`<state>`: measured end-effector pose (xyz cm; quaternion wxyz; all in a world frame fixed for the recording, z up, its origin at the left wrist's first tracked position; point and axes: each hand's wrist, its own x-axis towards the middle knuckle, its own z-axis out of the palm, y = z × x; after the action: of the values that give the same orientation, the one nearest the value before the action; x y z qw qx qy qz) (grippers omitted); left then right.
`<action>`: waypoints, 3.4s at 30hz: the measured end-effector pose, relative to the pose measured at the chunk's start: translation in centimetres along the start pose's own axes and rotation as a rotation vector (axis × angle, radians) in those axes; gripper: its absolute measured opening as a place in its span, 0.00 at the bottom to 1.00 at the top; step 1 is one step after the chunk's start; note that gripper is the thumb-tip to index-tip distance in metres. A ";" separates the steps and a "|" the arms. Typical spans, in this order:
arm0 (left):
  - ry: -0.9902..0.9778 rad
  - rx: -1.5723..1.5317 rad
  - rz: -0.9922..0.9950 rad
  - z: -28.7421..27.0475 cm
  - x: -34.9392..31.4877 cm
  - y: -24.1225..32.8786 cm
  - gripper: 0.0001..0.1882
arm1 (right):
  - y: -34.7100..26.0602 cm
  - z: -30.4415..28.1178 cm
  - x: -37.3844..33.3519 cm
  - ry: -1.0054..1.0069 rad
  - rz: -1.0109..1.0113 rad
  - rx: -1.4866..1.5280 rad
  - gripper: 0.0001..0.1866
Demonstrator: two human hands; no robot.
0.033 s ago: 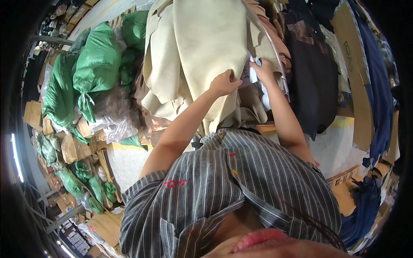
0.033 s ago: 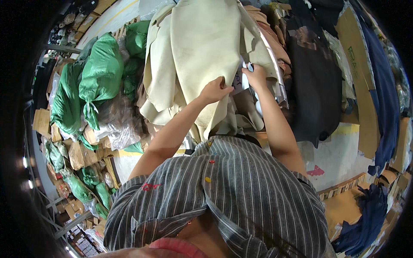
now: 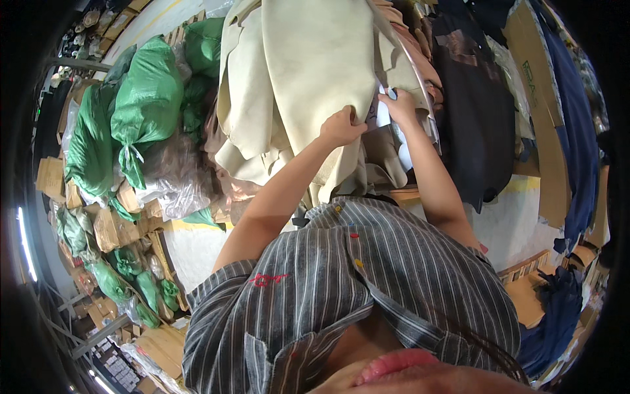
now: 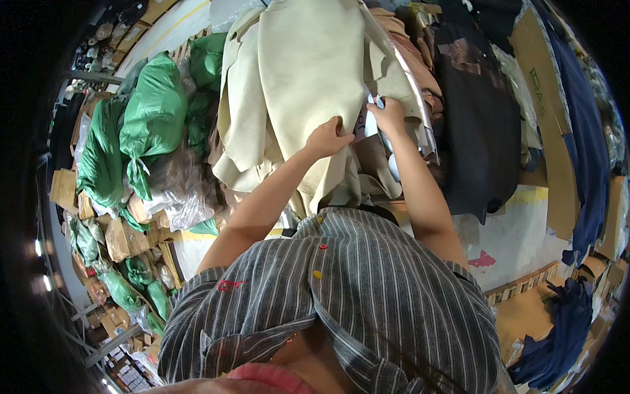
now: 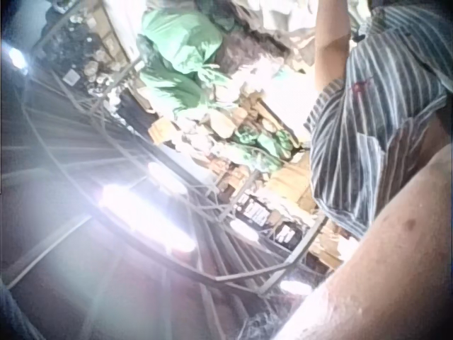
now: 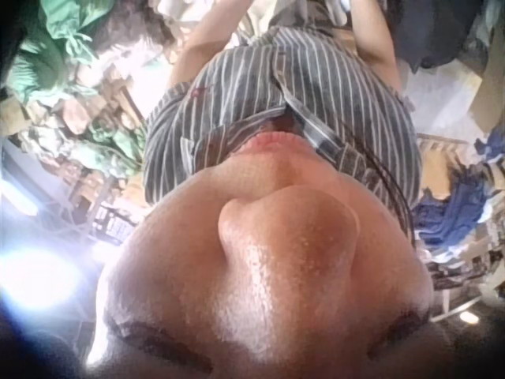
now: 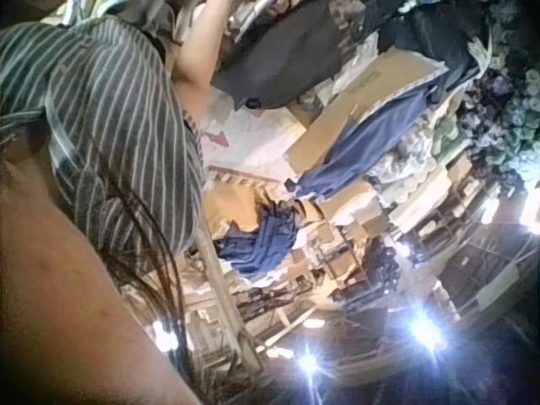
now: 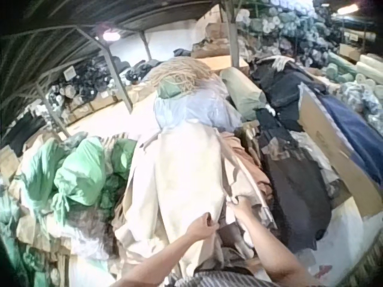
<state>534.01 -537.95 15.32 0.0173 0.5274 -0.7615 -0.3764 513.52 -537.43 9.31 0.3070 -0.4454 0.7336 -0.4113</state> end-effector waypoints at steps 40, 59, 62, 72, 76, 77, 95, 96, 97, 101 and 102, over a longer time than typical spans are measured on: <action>0.941 -1.233 -0.229 -12.1 -10.3 -21.9 0.17 | -23.4 19.5 6.0 -0.376 -0.242 -0.800 0.33; 0.816 -0.537 -0.257 -17.9 10.0 -18.8 0.14 | -24.8 14.0 7.7 -0.346 -0.281 -0.790 0.18; 0.760 -0.429 -0.363 -18.1 12.2 -16.9 0.15 | -25.4 13.6 7.1 -0.393 -0.325 -0.747 0.20; 0.596 -0.591 -0.290 -17.5 9.9 -21.3 0.27 | -23.4 13.2 3.4 -0.523 -0.326 -0.535 0.28; 0.568 -0.758 -0.226 -16.7 7.7 -23.1 0.24 | -24.7 12.1 5.6 -0.185 -0.382 -0.524 0.34; 0.601 -0.792 -0.209 -16.5 7.2 -22.9 0.22 | -24.8 11.9 6.8 -0.250 -0.402 -0.568 0.36; 0.244 -0.895 -0.004 -2.3 -8.3 -14.1 0.15 | -20.4 19.2 13.9 -0.362 -0.439 -0.963 0.25; 0.014 -0.947 0.059 -2.1 -9.7 -14.2 0.16 | -20.2 19.2 14.0 -0.392 -0.373 -1.045 0.22; -0.194 -1.013 0.166 -1.8 -11.2 -14.3 0.18 | -19.8 19.2 14.0 -0.406 -0.355 -1.098 0.20; -0.538 -1.018 0.139 0.5 -16.3 -13.7 0.28 | -19.2 19.3 12.6 -0.458 -0.375 -1.165 0.15; -0.547 -1.009 0.094 0.7 -16.8 -13.9 0.29 | -19.6 18.9 11.9 -0.486 -0.397 -1.074 0.15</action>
<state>552.12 -526.10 12.85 0.0860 0.3028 -0.4869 -0.8148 531.89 -559.61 16.56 0.1159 -0.7466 0.6503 0.0790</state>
